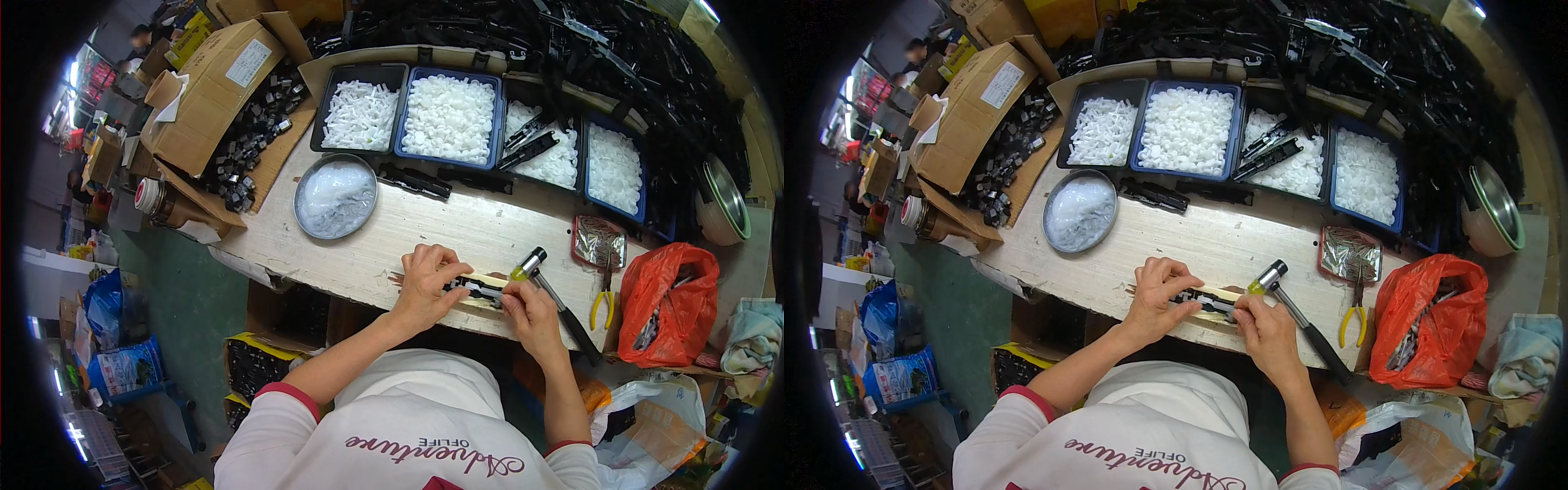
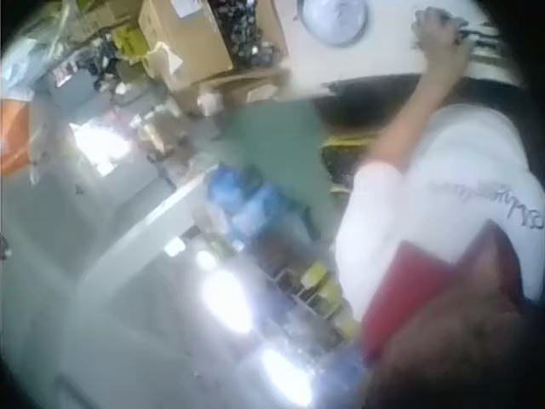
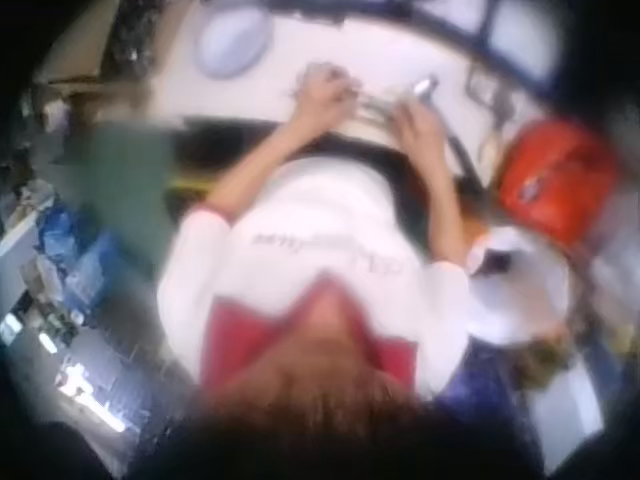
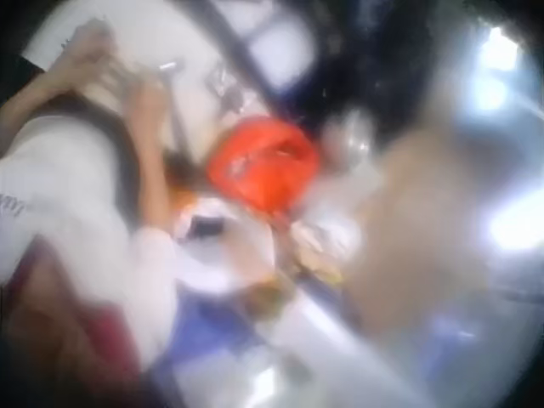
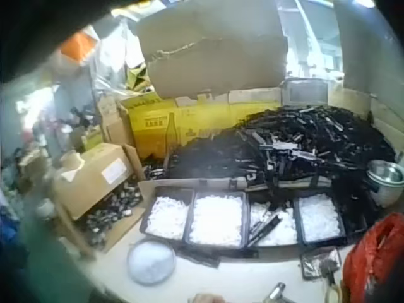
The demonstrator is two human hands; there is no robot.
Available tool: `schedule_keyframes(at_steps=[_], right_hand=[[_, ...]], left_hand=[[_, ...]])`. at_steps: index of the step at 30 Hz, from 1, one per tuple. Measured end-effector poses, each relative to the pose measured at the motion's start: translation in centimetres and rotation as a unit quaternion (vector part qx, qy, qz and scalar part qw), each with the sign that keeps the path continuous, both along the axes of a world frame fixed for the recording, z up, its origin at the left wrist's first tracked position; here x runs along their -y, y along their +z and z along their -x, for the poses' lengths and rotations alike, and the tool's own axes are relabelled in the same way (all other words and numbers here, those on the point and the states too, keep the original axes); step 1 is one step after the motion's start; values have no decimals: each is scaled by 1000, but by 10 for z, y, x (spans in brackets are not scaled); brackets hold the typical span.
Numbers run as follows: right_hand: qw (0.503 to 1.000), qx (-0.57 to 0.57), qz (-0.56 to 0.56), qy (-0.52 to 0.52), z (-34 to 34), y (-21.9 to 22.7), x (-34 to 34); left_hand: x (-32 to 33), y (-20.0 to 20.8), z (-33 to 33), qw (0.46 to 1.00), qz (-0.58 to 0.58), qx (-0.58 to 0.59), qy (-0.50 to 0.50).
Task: The person assembles small lock mechanisms at a workbench. They place a black metal housing into a wooden jig, insert a white plastic component, and secure it with a metal pin using a hammer. The person repeats this process for multiple units, handling the components and tools with both hands.
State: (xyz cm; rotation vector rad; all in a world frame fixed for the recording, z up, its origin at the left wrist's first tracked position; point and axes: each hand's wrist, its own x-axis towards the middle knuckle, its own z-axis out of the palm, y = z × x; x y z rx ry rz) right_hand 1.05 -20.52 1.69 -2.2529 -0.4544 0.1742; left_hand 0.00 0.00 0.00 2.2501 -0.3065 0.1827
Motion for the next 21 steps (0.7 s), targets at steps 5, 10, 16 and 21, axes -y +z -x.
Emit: schedule_keyframes(at_steps=[5, 10, 16, 21], right_hand=[[989, -127, -59, -41, -5, -2, -2], [968, -228, -51, -89, -20, 1, -2], [960, -269, 5, -75, -23, 3, 0], [984, -148, 98, -4, -33, 6, -2]], left_hand=[[-2, -7, 1, 998, -11, 64, -17], [-1, -7, 0, 996, -25, 80, -25], [-1, -9, 0, 995, -31, 85, -31], [-1, -9, 1, 995, -24, 90, -34]])
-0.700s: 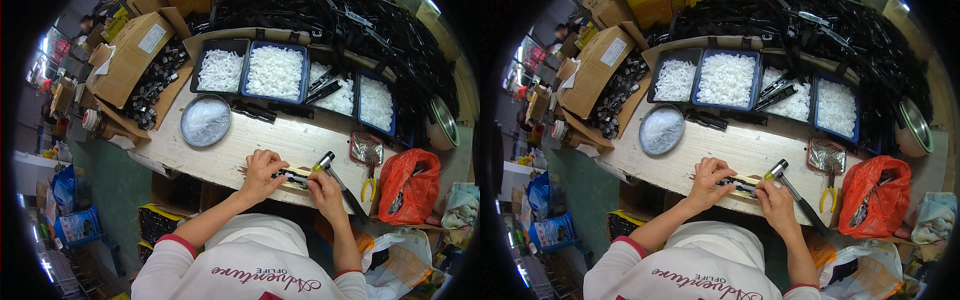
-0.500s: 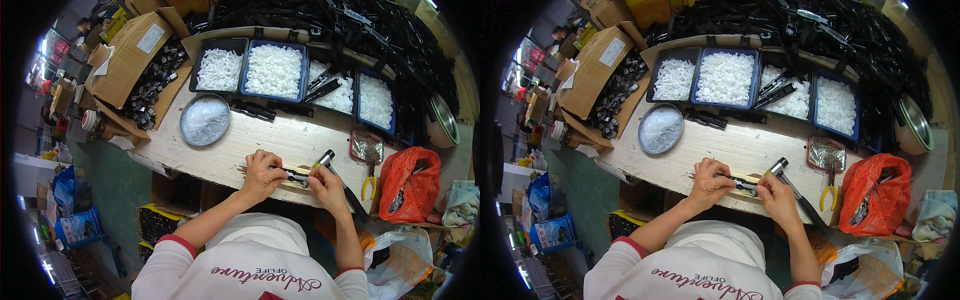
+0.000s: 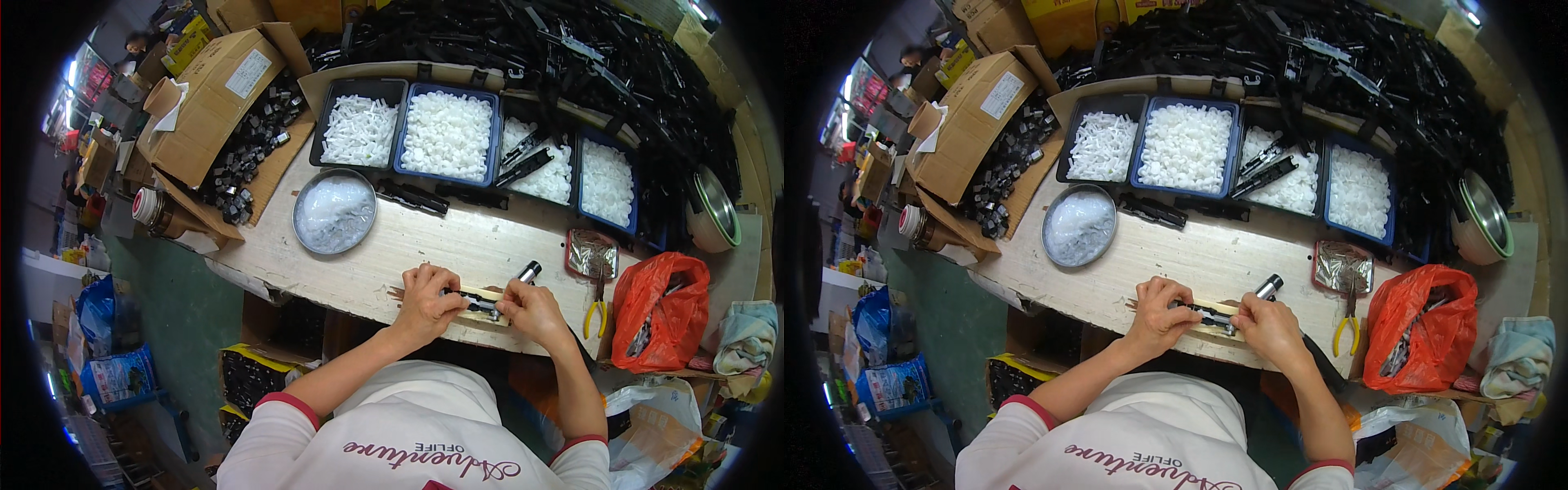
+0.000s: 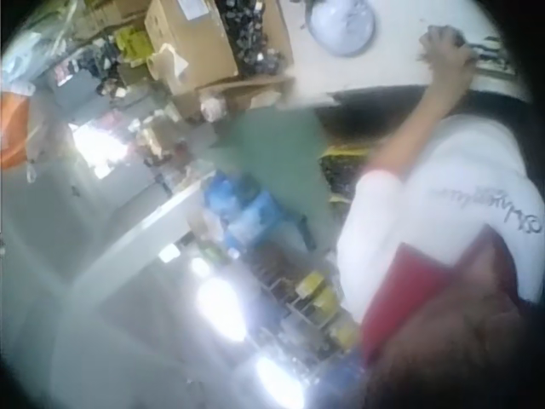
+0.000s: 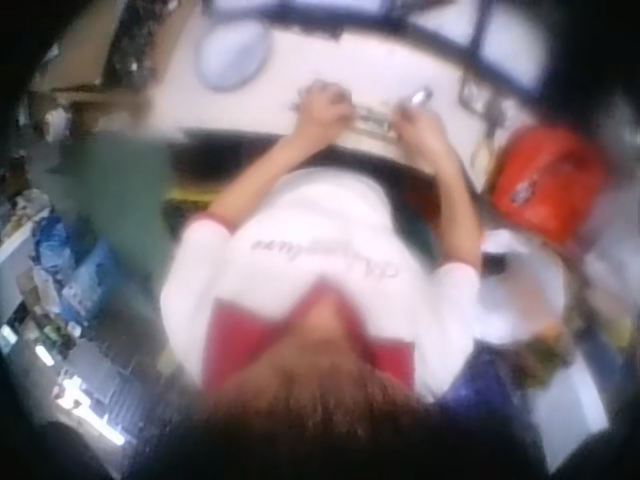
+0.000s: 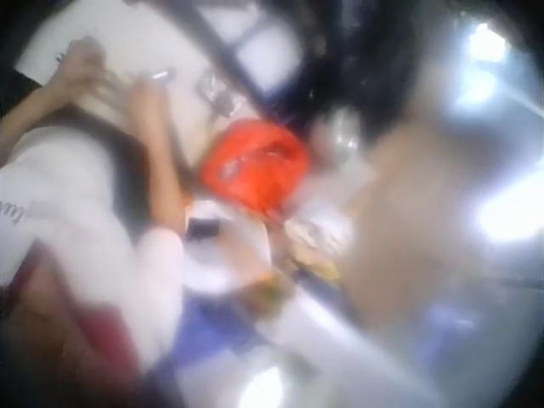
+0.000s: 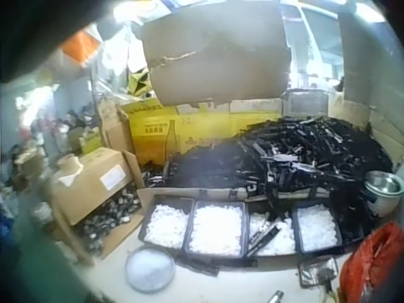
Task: The person assembles small lock mechanisms at a workbench. They place a black metal housing into a wooden jig, insert a white plastic component, and secure it with a metal pin using a hammer. The person repeats this process for multiple units, handling the components and tools with both hands.
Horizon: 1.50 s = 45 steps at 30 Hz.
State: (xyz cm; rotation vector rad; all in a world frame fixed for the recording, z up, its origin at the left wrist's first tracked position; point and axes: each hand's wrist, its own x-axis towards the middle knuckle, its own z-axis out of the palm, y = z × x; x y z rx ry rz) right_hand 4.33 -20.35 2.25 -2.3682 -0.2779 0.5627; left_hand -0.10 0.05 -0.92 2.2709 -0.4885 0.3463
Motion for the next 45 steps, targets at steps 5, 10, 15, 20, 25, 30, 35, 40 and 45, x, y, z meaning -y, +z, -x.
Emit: schedule_keyframes(at_steps=[5, 10, 15, 20, 25, 30, 35, 40, 45], right_hand=[[949, 315, -3, 7, -50, 20, -25], [873, 474, 109, 13, -123, 20, -25], [864, 475, 157, 50, -139, 16, -34], [873, 475, 23, 107, -102, 21, -60], [887, 422, 65, 178, -86, -19, -127], [935, 327, 64, 122, -92, -36, -133], [953, 288, 26, 92, -80, -13, -75], [980, 166, -108, 9, -49, 19, -46], [913, -140, -357, -139, -16, 21, -59]], left_hand=[[-1, -3, 2, 1000, 7, 11, 4], [0, -1, 1, 1000, -4, 5, -2], [-2, -2, 1, 1000, -2, 9, -1], [-1, -2, 4, 1000, 2, 13, 11], [-1, -2, 3, 1000, -1, 30, 8], [-1, -4, 3, 999, 0, 32, 11], [0, -4, 4, 1000, 9, 25, 5], [-1, 10, 4, 993, 63, 9, 95], [10, 28, 0, 978, 193, -20, 75]])
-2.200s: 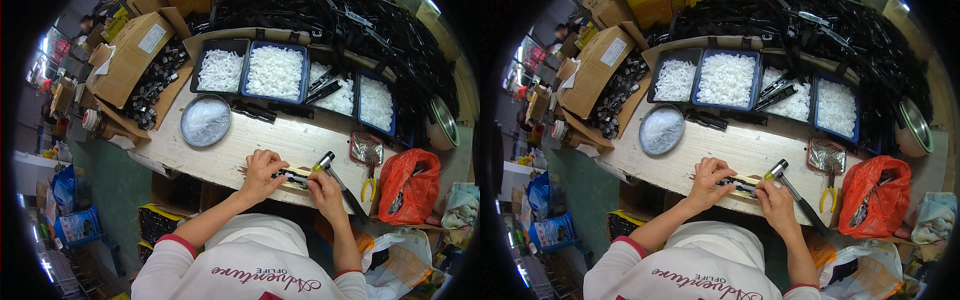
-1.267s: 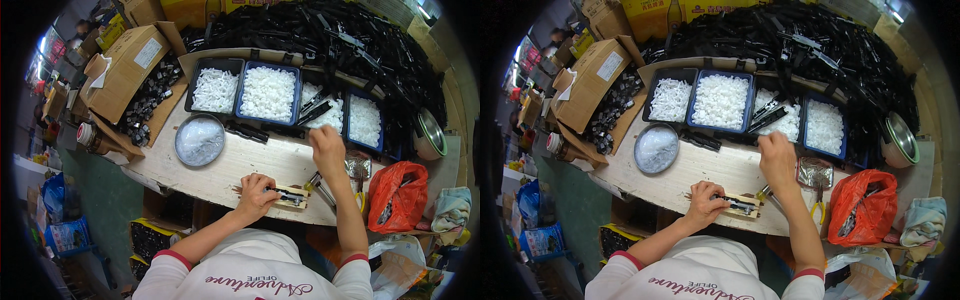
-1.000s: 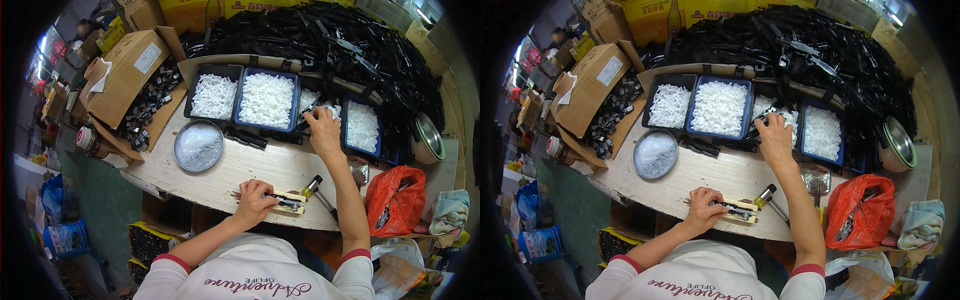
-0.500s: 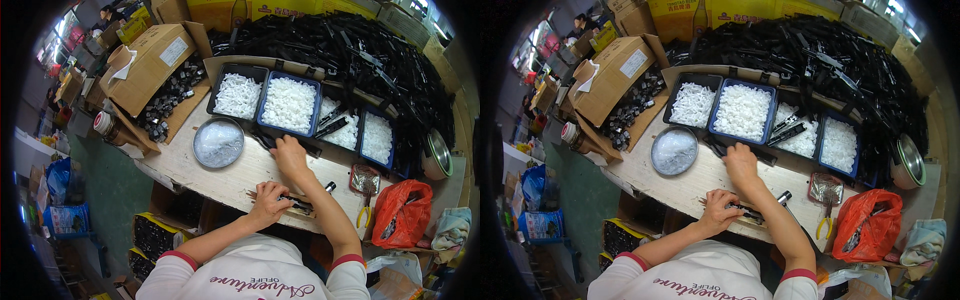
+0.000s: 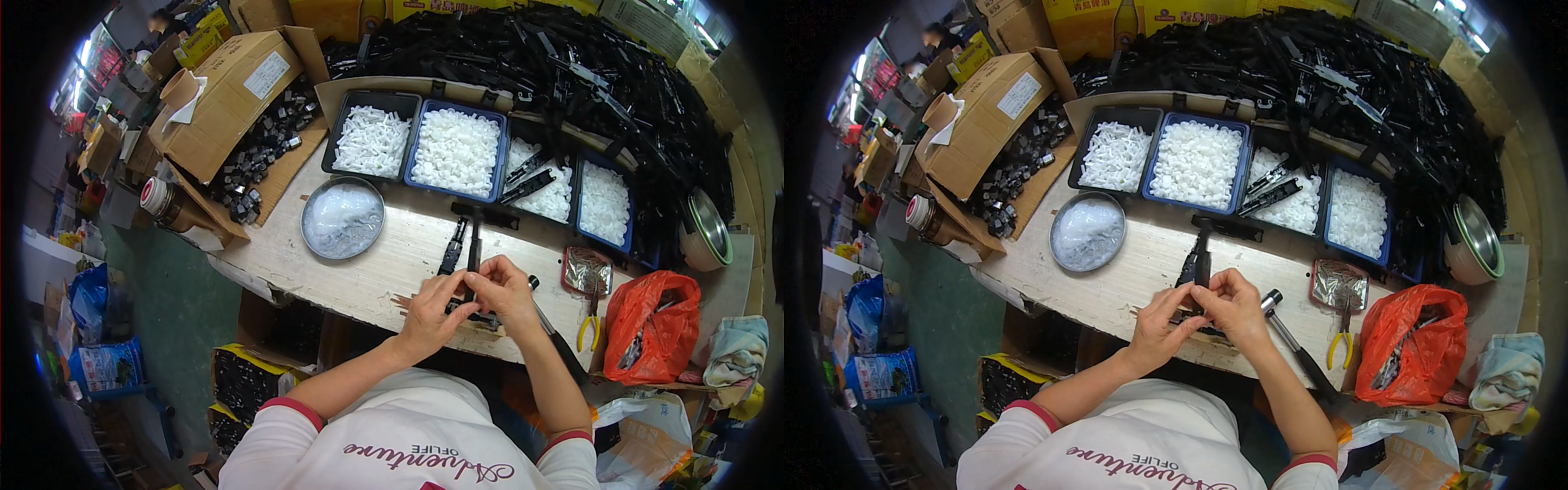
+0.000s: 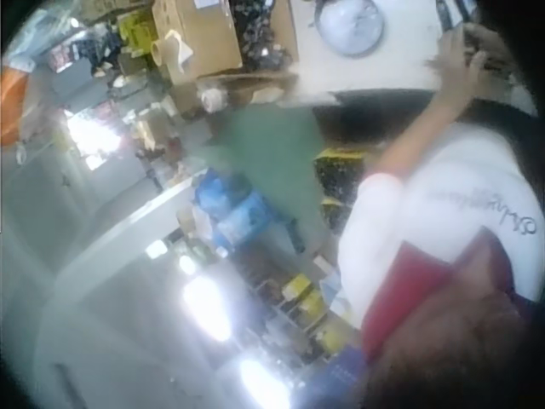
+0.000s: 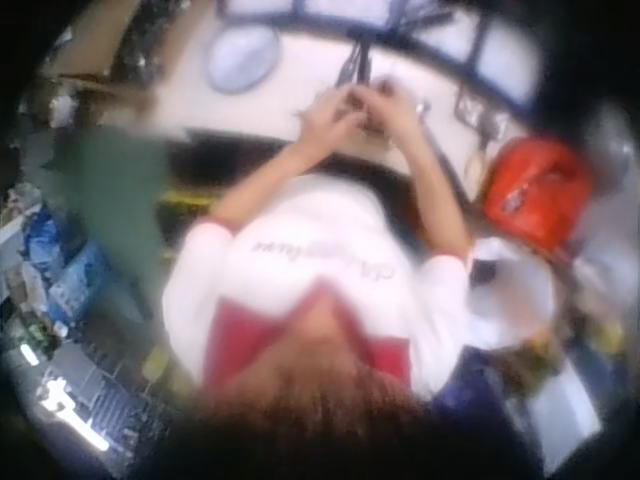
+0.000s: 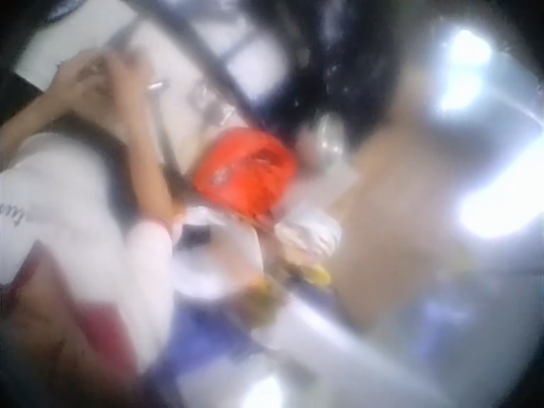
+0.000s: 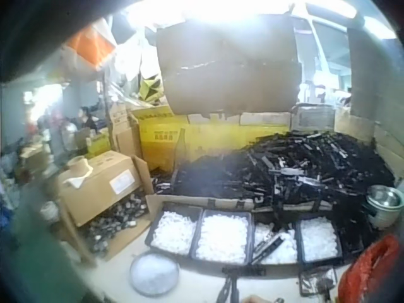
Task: The person assembles small lock mechanisms at a workbench. They place a black metal housing into a wooden jig, insert a white plastic component, and secure it with a metal pin using a hammer. The person repeats this process for multiple units, handling the components and tools with both hands.
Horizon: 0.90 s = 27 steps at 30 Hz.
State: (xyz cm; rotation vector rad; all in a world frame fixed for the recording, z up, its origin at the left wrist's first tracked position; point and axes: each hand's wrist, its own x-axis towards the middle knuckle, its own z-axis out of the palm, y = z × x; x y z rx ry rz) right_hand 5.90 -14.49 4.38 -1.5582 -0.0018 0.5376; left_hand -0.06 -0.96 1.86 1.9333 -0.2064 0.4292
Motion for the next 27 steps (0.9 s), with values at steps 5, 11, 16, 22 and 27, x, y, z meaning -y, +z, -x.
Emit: schedule_keyframes(at_steps=[5, 11, 16, 22, 27], right_hand=[[947, 257, 190, 19, 11, 3, 13], [673, 627, 367, 138, 17, 13, 22], [760, 543, 337, 121, 35, 2, 19], [801, 480, 345, 100, 48, -19, 8], [802, 472, 353, 99, 48, -22, 4]], left_hand=[[-18, 1, 1, 979, 122, -154, -62], [-41, 20, -6, 918, 226, -258, -199], [-52, 19, -4, 972, -71, -124, -189], [-54, 0, 4, 964, -223, -72, -125], [-56, -7, 2, 962, -242, -57, -116]])
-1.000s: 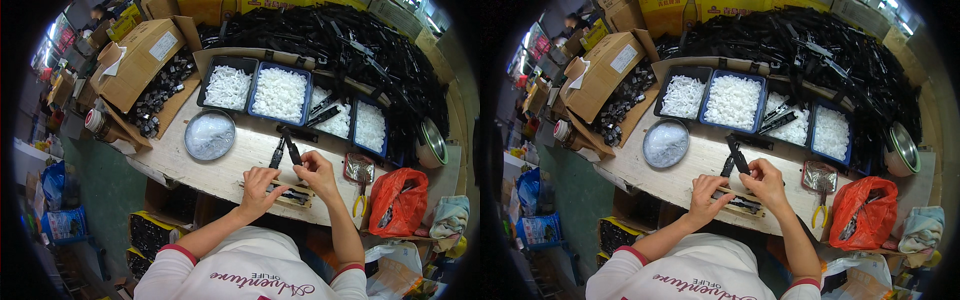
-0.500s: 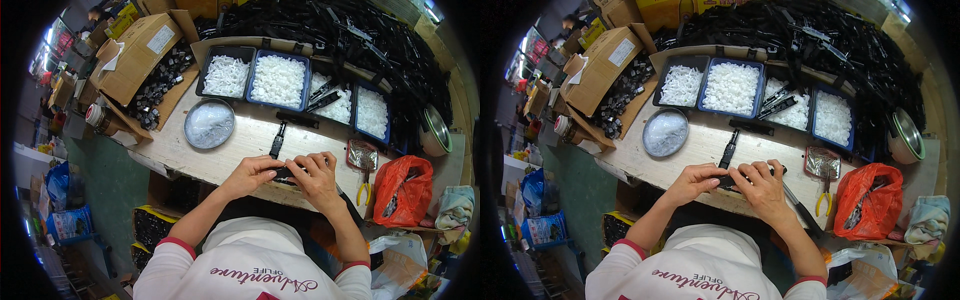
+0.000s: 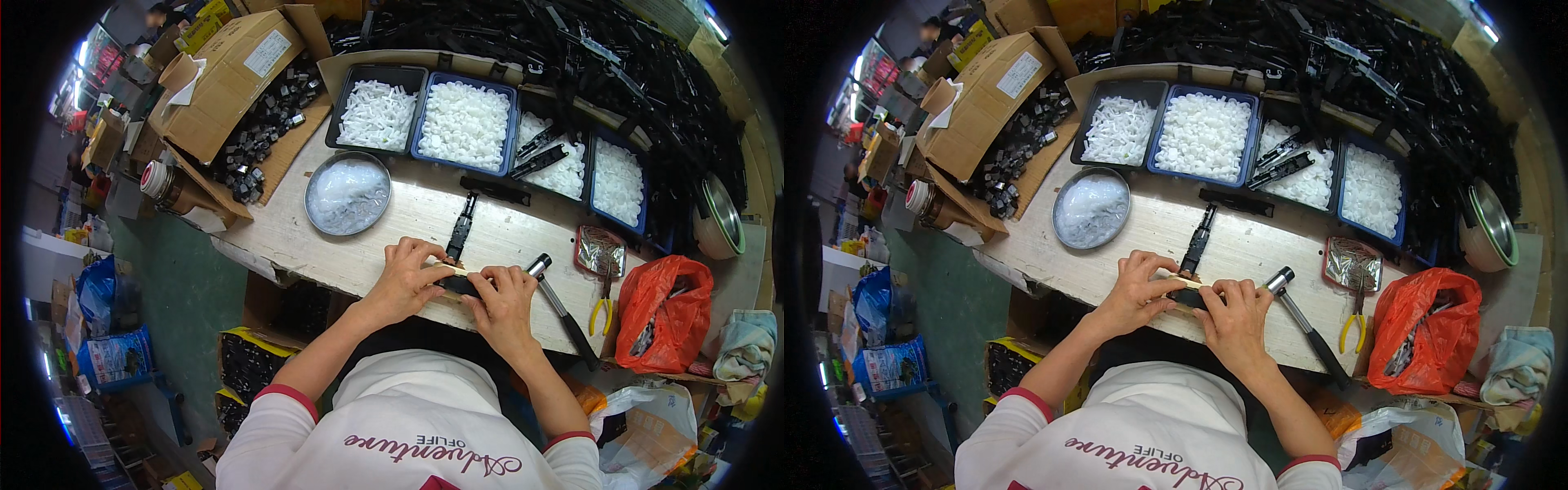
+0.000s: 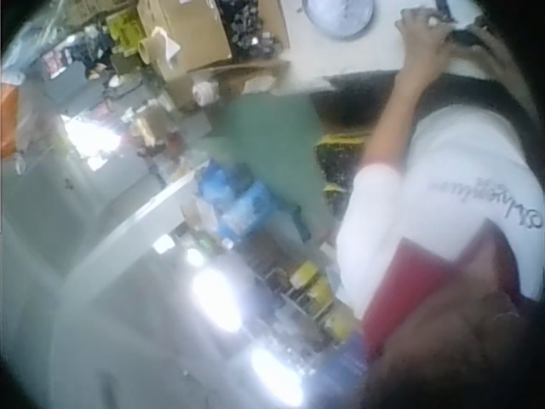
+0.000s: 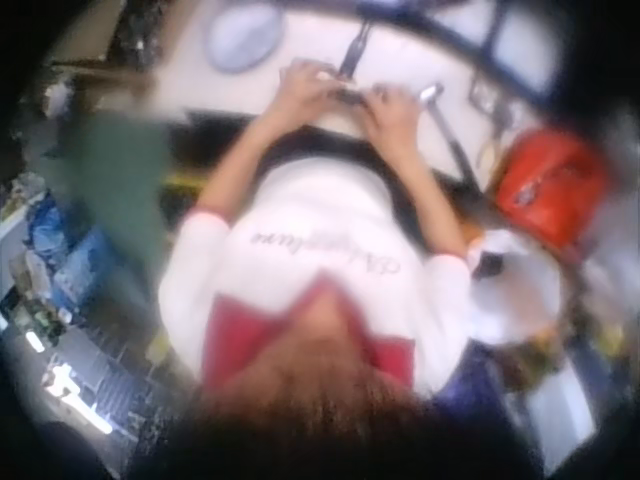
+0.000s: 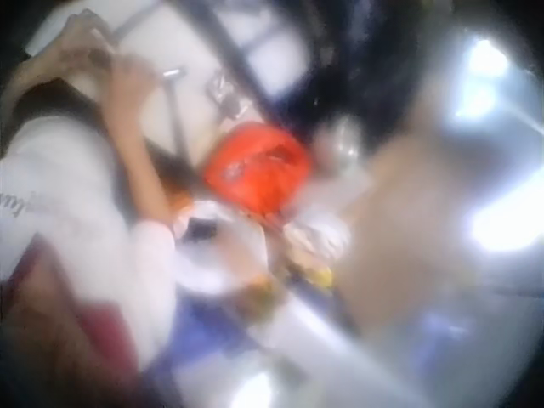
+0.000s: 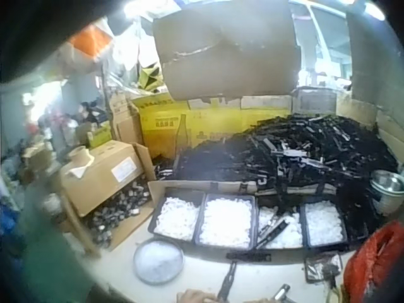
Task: The person assembles small lock mechanisms at a workbench. They place a black metal housing into a wooden jig, insert a white plastic component, and secure it with a metal pin using a hammer. The person repeats this process for multiple units, handling the components and tools with both hands.
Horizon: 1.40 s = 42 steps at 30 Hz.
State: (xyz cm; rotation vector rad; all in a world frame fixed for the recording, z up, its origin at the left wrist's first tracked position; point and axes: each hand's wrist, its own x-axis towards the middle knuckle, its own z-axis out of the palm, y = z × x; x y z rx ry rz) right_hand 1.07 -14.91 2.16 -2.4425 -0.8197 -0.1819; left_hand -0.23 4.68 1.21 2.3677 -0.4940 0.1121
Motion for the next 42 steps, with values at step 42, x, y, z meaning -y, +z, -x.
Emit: schedule_keyframes(at_steps=[42], right_hand=[[986, -43, 139, -75, 24, 44, 46]], left_hand=[[24, 13, -7, 963, -207, 71, -157]])
